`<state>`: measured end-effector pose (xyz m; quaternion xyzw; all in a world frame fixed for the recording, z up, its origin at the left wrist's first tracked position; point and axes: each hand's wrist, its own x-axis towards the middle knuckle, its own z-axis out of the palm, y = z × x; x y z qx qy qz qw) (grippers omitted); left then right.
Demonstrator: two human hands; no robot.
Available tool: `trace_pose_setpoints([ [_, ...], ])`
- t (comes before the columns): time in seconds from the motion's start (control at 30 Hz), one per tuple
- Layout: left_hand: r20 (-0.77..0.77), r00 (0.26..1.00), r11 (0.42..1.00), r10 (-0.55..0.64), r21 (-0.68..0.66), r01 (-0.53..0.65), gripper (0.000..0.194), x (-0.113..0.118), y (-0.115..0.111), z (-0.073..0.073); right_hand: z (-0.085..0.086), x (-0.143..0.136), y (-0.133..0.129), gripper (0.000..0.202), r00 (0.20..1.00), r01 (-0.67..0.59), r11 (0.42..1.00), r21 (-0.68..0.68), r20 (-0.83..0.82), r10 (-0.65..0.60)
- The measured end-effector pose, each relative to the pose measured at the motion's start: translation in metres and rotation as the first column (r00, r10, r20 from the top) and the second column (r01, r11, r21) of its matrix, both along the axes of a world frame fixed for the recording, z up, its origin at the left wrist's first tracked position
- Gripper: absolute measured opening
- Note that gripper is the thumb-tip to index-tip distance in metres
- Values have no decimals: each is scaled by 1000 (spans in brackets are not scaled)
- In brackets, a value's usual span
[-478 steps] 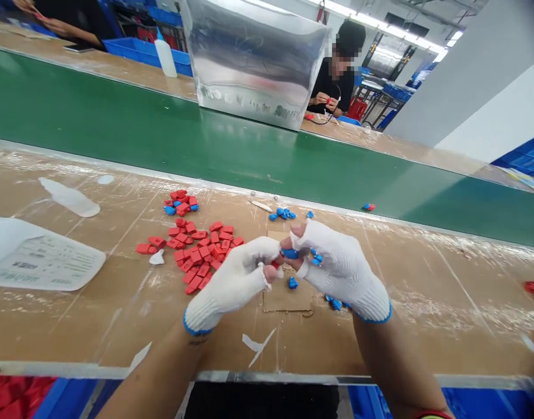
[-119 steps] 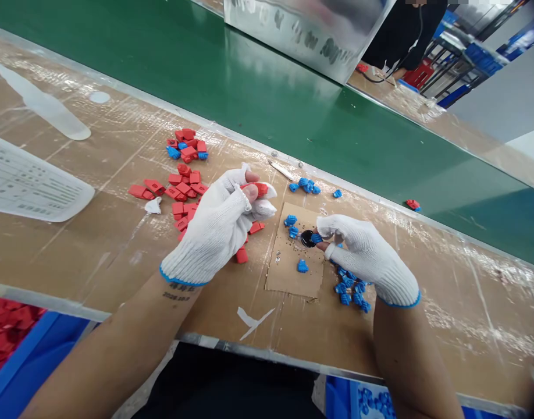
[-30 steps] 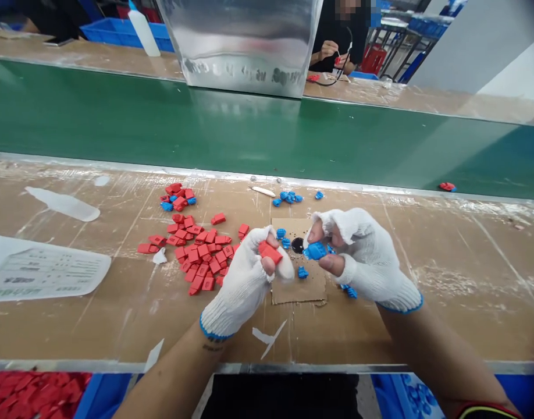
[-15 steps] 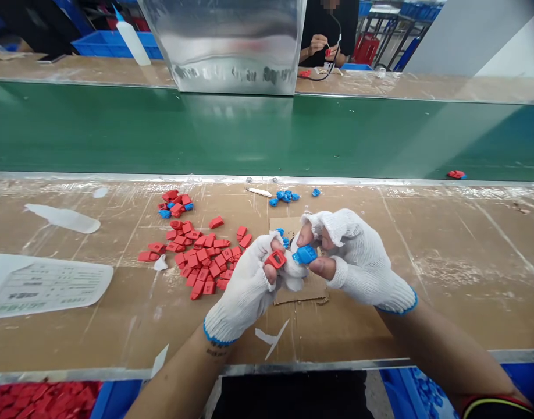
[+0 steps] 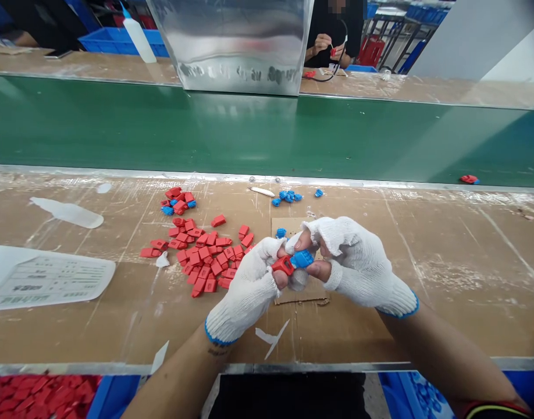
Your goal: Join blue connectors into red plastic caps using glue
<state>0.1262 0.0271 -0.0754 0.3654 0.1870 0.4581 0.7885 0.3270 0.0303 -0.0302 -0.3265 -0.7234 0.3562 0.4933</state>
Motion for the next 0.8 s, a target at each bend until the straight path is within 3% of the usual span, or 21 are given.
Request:
trace_pose_setpoints([
  [0.17,-70,994,997,80,7,-80,36,-5,3,1,0,0,-1,25,1000,5,1000,2,-15,-5],
  [0.43,-83,997,999,-3,38,6,46,-9,6,7,-2,0,-2,22,996,69,998,9,51,-70],
  [0.6,-135,984,989,115,111,-100,36,-7,5,5,0,-1,-2,12,997,66,997,-34,33,-65],
  [0.67,-147,948,934,283,266,-237,26,-5,5,8,1,-2,-2,11,999,47,998,-45,8,-46],
  [0.8,-137,783,693,607,573,-437,23,-4,2,13,1,-6,-5,14,999,47,998,-31,-23,-48],
])
